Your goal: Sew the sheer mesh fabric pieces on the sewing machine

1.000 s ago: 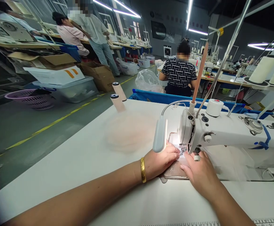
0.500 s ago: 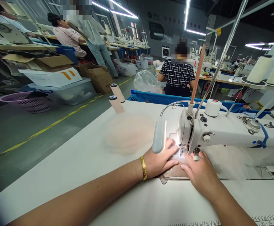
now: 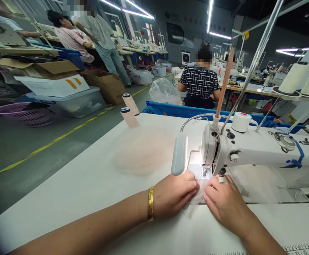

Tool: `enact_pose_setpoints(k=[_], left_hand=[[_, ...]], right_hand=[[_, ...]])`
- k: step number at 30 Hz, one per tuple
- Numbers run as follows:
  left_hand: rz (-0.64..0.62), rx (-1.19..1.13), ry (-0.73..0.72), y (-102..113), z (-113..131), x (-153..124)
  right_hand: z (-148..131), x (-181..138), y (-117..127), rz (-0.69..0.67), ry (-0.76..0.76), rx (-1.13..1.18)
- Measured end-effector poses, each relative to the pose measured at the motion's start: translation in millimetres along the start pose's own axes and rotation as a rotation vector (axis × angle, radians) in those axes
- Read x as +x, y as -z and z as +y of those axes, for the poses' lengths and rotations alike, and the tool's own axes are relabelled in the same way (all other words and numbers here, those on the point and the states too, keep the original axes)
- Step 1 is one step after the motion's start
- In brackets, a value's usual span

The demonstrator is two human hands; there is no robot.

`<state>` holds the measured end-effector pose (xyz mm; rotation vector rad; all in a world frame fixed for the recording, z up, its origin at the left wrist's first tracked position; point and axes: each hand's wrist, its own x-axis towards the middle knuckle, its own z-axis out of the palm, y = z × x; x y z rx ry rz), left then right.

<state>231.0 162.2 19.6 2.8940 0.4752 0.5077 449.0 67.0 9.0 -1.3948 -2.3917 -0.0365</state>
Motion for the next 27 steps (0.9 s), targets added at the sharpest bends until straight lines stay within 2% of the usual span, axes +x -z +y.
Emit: enact_pose_setpoints(k=[5,17,23,27], left_hand=[[0.034,-0.068,-0.094,-7,-2,-1],[0.070,-0.059,-0.029,-16,1,-2],[0.150,0.012,-0.067,-19,8,-5],[0.153,0.018,-0.068,-20,11,-7]], right_hand=[[1,-2,1,0.024,0.006,0.017],[5,-4,-4,0.043,-0.089,-0.008],[5,-4,1,0.026,-0.041,-0.052],[7,-6,-2,0.044,-0.065,-0.031]])
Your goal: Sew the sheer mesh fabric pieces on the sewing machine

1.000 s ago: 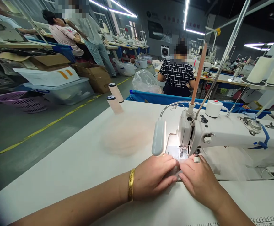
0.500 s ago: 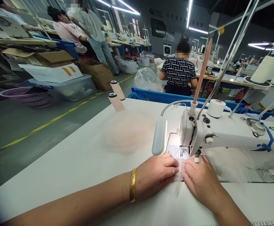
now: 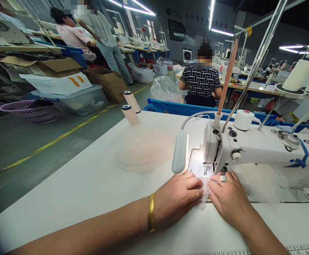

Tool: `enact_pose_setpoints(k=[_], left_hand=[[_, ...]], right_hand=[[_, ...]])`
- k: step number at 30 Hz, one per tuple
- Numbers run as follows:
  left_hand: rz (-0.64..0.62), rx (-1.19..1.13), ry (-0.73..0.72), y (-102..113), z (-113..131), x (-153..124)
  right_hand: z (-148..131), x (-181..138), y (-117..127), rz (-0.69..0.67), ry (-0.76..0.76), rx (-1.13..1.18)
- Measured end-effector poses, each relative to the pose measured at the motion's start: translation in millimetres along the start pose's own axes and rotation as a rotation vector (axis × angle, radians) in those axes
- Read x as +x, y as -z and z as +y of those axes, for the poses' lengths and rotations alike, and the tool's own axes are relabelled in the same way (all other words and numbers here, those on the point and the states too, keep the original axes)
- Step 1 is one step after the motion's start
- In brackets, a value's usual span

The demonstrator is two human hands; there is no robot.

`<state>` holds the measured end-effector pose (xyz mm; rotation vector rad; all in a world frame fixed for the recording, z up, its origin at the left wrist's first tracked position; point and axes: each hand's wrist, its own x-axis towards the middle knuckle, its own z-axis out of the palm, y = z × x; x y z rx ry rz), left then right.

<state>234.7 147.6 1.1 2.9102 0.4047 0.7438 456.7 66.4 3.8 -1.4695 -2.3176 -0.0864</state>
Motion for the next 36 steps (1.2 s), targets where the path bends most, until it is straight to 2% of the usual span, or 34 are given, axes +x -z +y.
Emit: enact_pose_setpoints(k=[4,7,11,15,22,28,36], left_hand=[[-0.002,0.007,0.016,-3,-5,4],[0.017,0.009,0.021,-6,-9,6],[0.057,-0.047,-0.025,-5,-6,0],[0.022,-0.077,-0.045,0,0,-5],[0.031,-0.012,-0.049,-1,-4,-2],[0.024,0.011,-0.025,-9,-14,0],[-0.067,0.080,0.052,0,-19,13]], right_hand=[[3,-2,-4,0.022,-0.042,0.008],[2,-1,0,0.046,-0.012,0.031],[-3,1,10,-0.067,0.103,0.129],[-4,1,13,-0.122,0.115,0.111],[-1,1,8,-0.063,0.143,0.110],[1,3,-2,-0.005,0.077,0.033],[4,4,-12,0.025,-0.082,-0.080]])
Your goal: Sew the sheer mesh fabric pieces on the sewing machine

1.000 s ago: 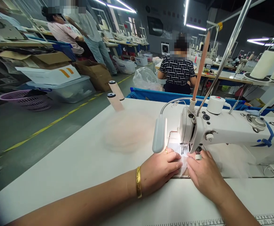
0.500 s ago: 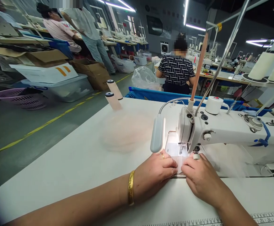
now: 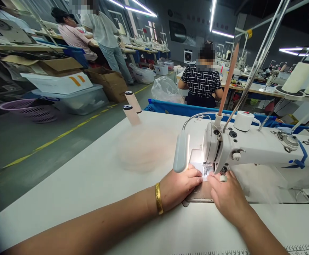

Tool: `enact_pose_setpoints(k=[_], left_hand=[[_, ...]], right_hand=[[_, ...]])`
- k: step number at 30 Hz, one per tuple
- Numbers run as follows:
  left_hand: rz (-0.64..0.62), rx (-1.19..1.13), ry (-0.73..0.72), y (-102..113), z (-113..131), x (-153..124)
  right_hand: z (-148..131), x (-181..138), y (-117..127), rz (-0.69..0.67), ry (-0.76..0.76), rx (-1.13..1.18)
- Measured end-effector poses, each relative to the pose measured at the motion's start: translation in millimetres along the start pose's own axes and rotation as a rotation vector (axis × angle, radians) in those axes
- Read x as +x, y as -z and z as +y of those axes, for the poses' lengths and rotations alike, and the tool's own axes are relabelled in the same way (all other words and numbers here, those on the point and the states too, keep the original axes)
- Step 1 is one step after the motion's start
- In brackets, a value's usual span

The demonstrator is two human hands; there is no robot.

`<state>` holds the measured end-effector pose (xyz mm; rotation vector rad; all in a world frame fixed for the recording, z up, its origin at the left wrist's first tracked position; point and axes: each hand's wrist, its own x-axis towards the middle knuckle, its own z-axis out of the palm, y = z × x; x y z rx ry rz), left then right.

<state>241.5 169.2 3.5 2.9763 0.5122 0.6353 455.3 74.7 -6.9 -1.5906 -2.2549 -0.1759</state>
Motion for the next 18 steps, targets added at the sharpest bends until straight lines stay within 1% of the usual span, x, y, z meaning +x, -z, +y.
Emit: enact_pose_setpoints(k=[5,8,14,18], left_hand=[[-0.052,0.030,0.060,1,-4,8],[-0.051,0.019,0.104,2,-4,10],[0.007,0.045,0.133,5,-6,7],[-0.028,0.112,0.143,3,-4,6]], right_hand=[[7,-1,-11,-0.004,-0.062,-0.037],[8,1,-8,0.025,-0.087,-0.005],[11,3,3,0.130,-0.114,0.018],[18,-1,0,0.194,-0.098,-0.011]])
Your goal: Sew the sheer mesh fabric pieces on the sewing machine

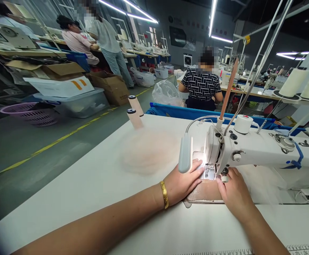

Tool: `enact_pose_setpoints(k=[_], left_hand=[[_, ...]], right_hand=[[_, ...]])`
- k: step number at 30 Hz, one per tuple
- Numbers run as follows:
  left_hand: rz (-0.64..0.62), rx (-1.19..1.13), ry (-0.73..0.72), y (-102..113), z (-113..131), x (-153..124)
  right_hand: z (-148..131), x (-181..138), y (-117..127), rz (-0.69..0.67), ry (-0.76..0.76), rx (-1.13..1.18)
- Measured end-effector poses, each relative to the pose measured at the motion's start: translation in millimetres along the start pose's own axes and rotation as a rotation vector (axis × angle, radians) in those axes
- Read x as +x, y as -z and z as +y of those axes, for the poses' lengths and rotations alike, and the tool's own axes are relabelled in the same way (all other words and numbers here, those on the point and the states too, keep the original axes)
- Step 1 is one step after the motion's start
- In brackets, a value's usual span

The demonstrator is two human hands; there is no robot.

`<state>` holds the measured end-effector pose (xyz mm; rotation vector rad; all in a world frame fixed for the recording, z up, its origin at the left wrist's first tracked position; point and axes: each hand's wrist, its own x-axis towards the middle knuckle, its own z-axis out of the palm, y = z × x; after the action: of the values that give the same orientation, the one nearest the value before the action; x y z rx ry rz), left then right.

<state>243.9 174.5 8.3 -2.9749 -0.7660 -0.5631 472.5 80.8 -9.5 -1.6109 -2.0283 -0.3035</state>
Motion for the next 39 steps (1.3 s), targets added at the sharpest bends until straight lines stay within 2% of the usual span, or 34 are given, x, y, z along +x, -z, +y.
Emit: enact_pose_setpoints(k=[4,7,9,11,14,17,20,23,25,28,30,34,39], left_hand=[[-0.139,0.120,0.062,8,22,-7],[-0.251,0.005,0.026,23,37,-17],[-0.275,-0.108,-0.007,34,37,-22],[-0.272,-0.129,0.016,44,27,-21],[-0.217,-0.059,0.101,47,4,-14],[-0.169,-0.046,0.107,34,-9,-7],[-0.130,-0.033,0.070,18,-9,-6],[-0.028,-0.048,0.026,8,-5,-7],[0.055,-0.095,0.001,7,-2,-9],[0.156,-0.197,-0.040,9,-1,-12],[0.216,-0.258,-0.070,10,1,-14],[0.314,-0.321,-0.107,9,6,-16],[0.377,-0.257,-0.141,10,15,-15]], right_hand=[[-8,-4,1,-0.016,0.016,-0.009],[-27,-5,5,-0.070,0.148,0.137],[-41,-5,6,-0.113,0.267,0.253],[-50,-5,7,-0.165,0.340,0.321],[-51,-5,6,-0.189,0.369,0.363],[-47,-6,6,-0.220,0.390,0.397],[-46,-4,10,-0.277,0.415,0.437],[-48,-3,16,-0.309,0.405,0.466],[-48,-4,18,-0.240,0.313,0.466],[-46,-6,16,-0.088,0.037,0.394],[-44,-6,13,-0.067,-0.091,0.385],[-45,-4,8,-0.091,-0.112,0.484],[-48,-2,7,-0.031,-0.054,0.483]])
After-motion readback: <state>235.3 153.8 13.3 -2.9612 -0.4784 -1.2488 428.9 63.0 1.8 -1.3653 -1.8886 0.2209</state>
